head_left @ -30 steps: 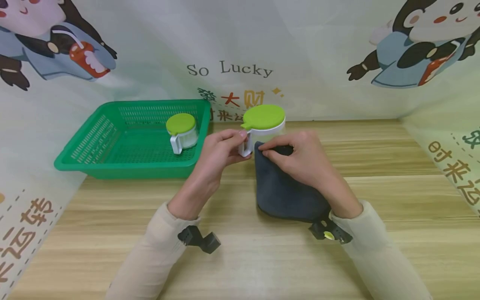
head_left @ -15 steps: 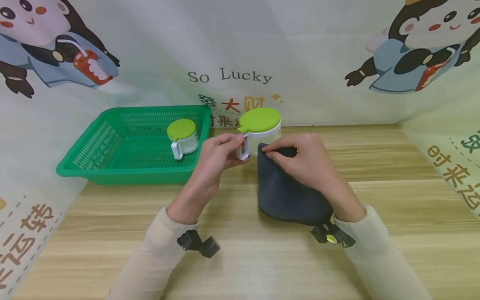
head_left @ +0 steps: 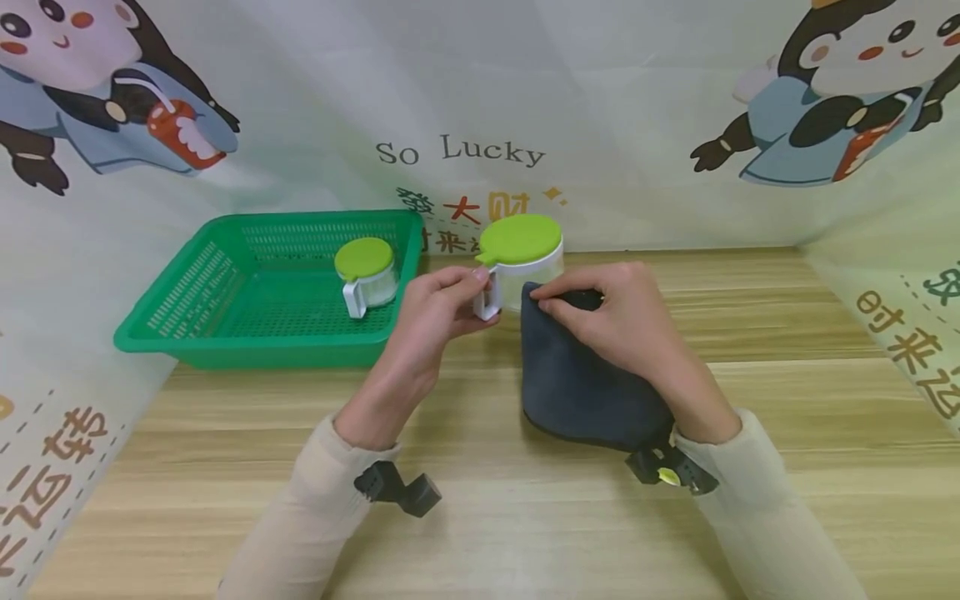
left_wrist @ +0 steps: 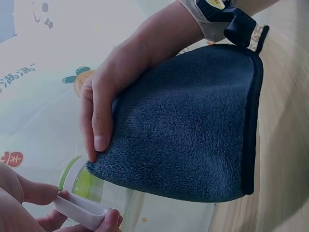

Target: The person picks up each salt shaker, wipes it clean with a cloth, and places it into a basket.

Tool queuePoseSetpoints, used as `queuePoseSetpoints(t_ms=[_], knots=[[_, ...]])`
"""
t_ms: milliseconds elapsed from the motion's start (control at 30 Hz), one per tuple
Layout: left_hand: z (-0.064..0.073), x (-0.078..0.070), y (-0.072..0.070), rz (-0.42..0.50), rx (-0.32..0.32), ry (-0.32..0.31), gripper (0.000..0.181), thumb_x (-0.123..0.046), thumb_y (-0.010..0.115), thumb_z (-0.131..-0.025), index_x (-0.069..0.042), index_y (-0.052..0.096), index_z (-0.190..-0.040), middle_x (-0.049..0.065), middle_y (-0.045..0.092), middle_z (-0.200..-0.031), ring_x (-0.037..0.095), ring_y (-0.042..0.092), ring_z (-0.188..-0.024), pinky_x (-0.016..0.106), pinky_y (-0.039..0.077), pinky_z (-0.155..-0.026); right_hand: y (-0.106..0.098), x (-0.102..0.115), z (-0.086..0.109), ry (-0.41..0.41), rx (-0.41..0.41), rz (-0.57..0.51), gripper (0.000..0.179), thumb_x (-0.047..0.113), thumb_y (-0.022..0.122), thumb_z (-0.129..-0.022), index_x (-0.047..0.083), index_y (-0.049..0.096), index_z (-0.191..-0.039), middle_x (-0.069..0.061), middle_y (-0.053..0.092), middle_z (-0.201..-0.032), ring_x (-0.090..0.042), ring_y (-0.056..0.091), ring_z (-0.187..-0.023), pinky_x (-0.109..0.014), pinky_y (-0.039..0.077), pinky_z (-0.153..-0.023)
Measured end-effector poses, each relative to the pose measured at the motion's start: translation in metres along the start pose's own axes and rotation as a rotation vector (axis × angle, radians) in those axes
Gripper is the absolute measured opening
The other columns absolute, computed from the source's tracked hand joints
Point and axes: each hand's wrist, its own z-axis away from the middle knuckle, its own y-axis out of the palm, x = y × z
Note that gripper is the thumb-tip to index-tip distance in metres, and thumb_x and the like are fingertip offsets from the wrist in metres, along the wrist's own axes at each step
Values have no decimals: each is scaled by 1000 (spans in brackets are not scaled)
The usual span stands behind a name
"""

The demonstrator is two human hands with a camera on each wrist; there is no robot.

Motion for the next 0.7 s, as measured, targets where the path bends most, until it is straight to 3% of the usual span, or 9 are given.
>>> queuePoseSetpoints(t_ms=[100, 333, 567, 700], knots=[[0, -1, 0, -1, -3, 3, 33, -27, 56, -98, 2, 66, -110, 10, 61, -109, 24, 68, -86, 34, 58, -84, -1, 0, 0, 12, 13, 0, 10, 20, 75, -84, 24, 78, -92, 7, 75, -90, -7, 68, -93, -28, 54, -79], [1, -1, 2, -1, 17, -1, 32, -27, 56, -98, 2, 66, -107, 10, 61, -106, 25, 67, -87, 35, 58, -84, -4, 2, 0, 2, -68, -22, 12, 20, 76, -83, 23, 78, -94, 4, 76, -91, -8, 69, -93, -26, 54, -81], [2, -2, 1, 14, 7, 7, 31, -26, 56, -98, 1, 66, -110, 9, 60, -110, 24, 67, -87, 35, 58, -84, -3, 2, 0, 70, 54, 25, 9, 23, 75, -84, 26, 78, -91, 7, 75, -91, -7, 67, -93, -31, 53, -78], [1, -2, 1, 16, 6, 5, 31, -26, 57, -98, 1, 66, -108, 10, 60, -109, 27, 67, -89, 34, 58, -84, -3, 1, 0, 40, -8, -16, 11, 20, 75, -84, 24, 78, -93, 5, 75, -91, -6, 68, -92, -27, 54, -79]])
